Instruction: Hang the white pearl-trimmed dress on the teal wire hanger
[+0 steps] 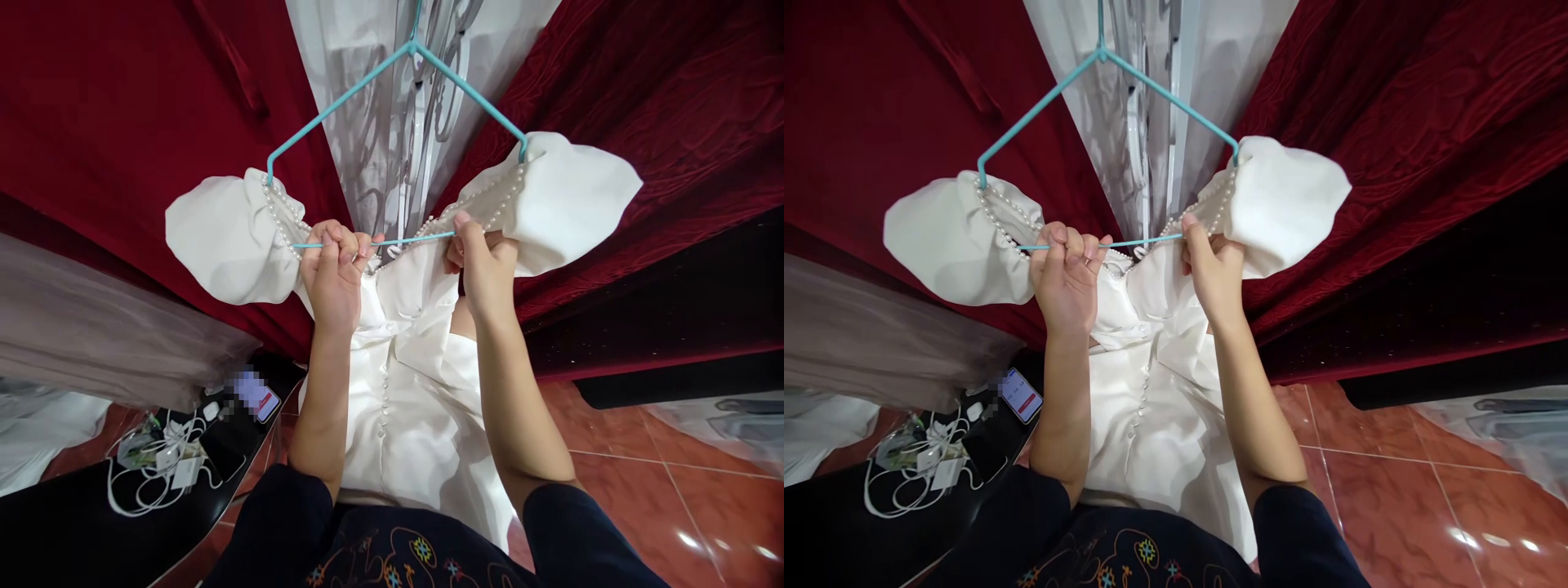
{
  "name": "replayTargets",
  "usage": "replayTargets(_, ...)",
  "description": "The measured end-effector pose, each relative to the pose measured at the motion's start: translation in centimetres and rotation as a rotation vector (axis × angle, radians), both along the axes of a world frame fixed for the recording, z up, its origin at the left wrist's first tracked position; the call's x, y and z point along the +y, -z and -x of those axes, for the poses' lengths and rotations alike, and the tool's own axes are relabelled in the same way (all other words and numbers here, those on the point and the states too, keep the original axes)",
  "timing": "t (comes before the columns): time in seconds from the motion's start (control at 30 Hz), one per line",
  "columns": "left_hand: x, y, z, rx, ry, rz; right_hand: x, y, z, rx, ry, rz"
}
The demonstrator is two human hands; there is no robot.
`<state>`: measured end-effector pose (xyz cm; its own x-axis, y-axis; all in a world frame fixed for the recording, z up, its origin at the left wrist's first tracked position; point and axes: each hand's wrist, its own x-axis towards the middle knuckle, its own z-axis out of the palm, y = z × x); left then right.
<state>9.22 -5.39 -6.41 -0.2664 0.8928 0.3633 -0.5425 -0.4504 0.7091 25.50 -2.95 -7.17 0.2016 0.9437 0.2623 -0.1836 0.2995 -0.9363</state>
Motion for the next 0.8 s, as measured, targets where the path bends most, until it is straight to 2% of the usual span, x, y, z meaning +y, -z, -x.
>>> replayTargets(0.17,-1.4,0.5,0.1,0.072,0.054,-0.053,0.8,-0.2,-0.3,0.038,0.050,0.028)
replayTargets(0.27,-3.8,0.6,0.5,0.289,0.044,0.026,0.5,-0.6,-0.4,0.055,0.074,0.032)
replayTargets(0.33,-5.4,0.1,1.0,0.434,-0.125,0.025,0.2,-0.7,-0.3,0.053,0.099,0.024)
replayTargets(0.43,-6.2,-1.5,2.2,0.506,-0.617,-0.172,0.0,-0.6,0.0,0.061,0.102,0.015)
replayTargets(0.5,-5.1,-2.6,3.6,0.618,-0.817,-0.279,-0.1,-0.6,0.1,0.058,0.100,0.009)
replayTargets(0.57,-3.2,-3.3,5.5,0.822,-0.857,-0.256,-0.3,-0.6,0.1,0.035,0.107,-0.001)
replayTargets(0.63,-1.0,-3.6,7.5,0.907,-0.845,-0.201,-0.4,-0.7,0.0,0.017,0.115,-0.015)
replayTargets(0.7,0.7,-3.6,9.2,0.863,-0.774,-0.205,-0.6,-0.8,-0.2,0.018,0.116,-0.027)
replayTargets(0.8,2.0,-3.7,11.0,0.756,-0.676,-0.214,-0.6,-0.8,-0.3,0.007,0.134,-0.045)
